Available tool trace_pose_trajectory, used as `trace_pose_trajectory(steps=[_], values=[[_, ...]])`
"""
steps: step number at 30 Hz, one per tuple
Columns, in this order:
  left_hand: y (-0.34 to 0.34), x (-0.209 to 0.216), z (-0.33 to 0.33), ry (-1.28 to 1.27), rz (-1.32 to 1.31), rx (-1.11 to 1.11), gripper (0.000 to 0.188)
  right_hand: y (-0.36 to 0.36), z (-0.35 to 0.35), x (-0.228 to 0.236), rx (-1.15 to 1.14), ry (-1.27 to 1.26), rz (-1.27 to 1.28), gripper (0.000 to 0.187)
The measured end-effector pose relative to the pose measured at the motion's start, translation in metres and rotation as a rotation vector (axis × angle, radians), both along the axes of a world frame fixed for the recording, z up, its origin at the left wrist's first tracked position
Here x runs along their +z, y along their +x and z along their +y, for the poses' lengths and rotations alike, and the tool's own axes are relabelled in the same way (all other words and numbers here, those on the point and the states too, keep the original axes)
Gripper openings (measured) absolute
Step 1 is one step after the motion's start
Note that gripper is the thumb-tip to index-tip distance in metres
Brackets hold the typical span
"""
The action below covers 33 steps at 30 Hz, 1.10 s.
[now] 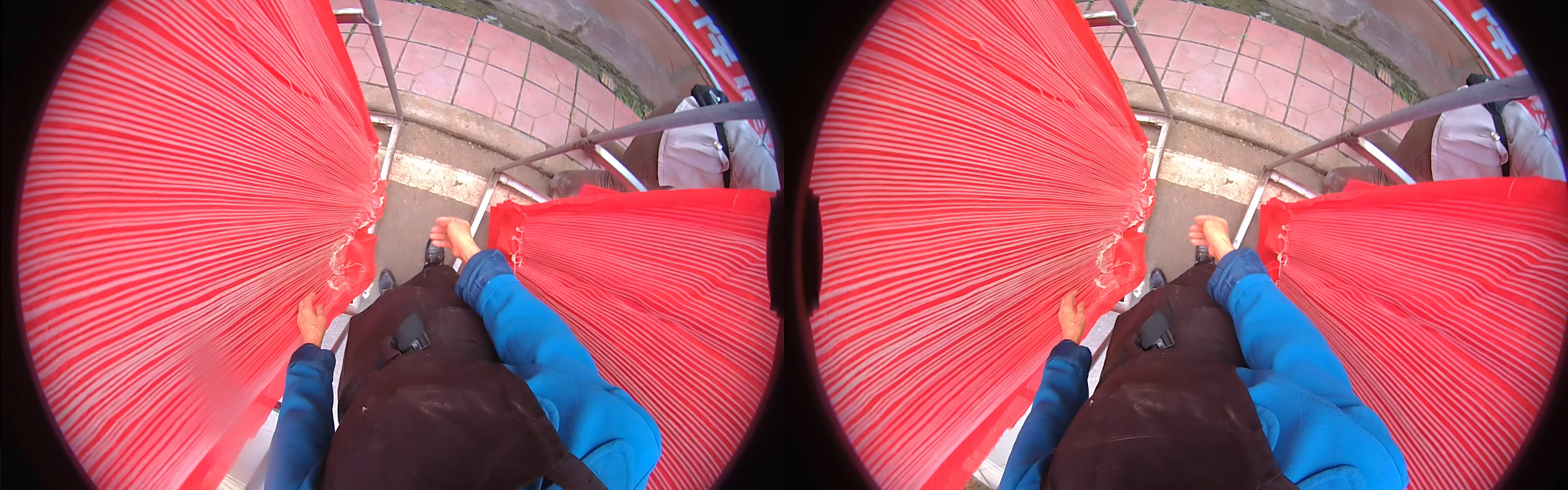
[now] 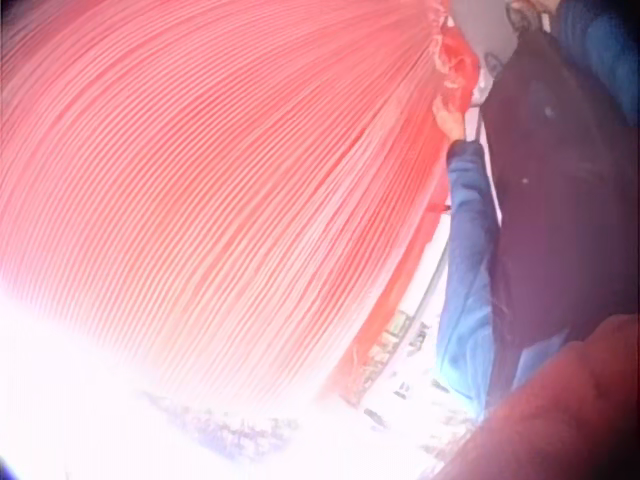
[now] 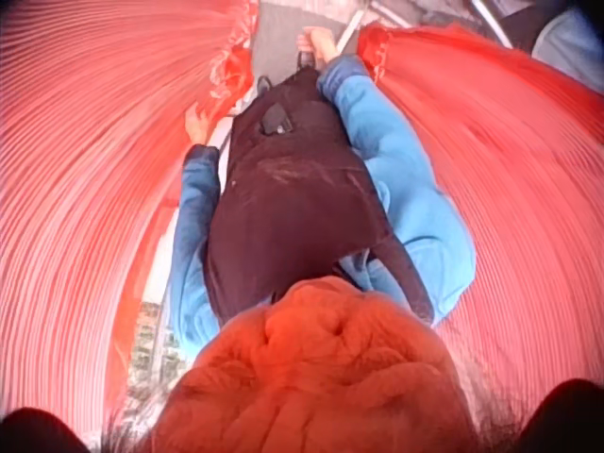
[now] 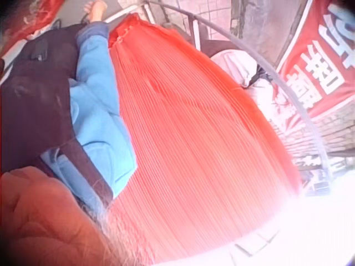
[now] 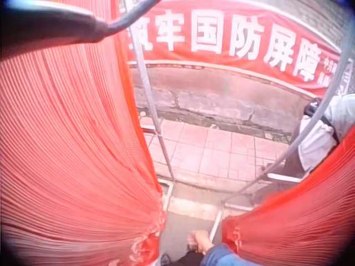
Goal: The person attaches bamboo poles to a metal frame and secures red fabric using white ties. They then remove a bamboo pole from the frame and carry it into a nearby room, placing it on a stool.
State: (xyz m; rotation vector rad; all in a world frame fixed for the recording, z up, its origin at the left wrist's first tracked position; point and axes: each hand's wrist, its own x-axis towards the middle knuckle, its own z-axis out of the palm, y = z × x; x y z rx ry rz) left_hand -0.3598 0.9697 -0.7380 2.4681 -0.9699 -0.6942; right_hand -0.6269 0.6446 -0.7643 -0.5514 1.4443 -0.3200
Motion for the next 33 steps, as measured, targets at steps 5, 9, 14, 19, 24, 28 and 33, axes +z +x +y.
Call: trace_pose_trajectory(steps=[5,9,14,19,24,28,33], values=[[-0.01,-0.002,0.034,-0.005,0.097,0.234,0.043,0.049,-0.066,0.056,0.147,-0.14,-0.102,0.025],[0.018,-0.008,0.05,-0.016,-0.065,0.225,0.045,0.083,-0.11,0.119,0.236,-0.363,-0.251,0.024],[0.05,-0.013,0.053,-0.067,-0.117,0.274,0.047,0.134,-0.139,0.186,0.409,-0.563,-0.253,0.036],[0.041,-0.009,0.053,-0.05,-0.209,0.214,0.048,0.179,-0.155,0.228,0.457,-0.814,-0.179,0.076],[0.007,-0.007,0.058,0.035,0.09,0.357,0.033,0.209,-0.176,0.243,0.489,-0.905,-0.177,0.087],[-0.023,0.003,0.068,-0.045,0.241,0.62,0.031,0.227,-0.197,0.25,0.56,-0.87,-0.296,0.08],[-0.018,0.02,0.07,-0.248,0.618,1.29,0.048,0.246,-0.222,0.248,0.744,-0.845,-0.3,0.058]])
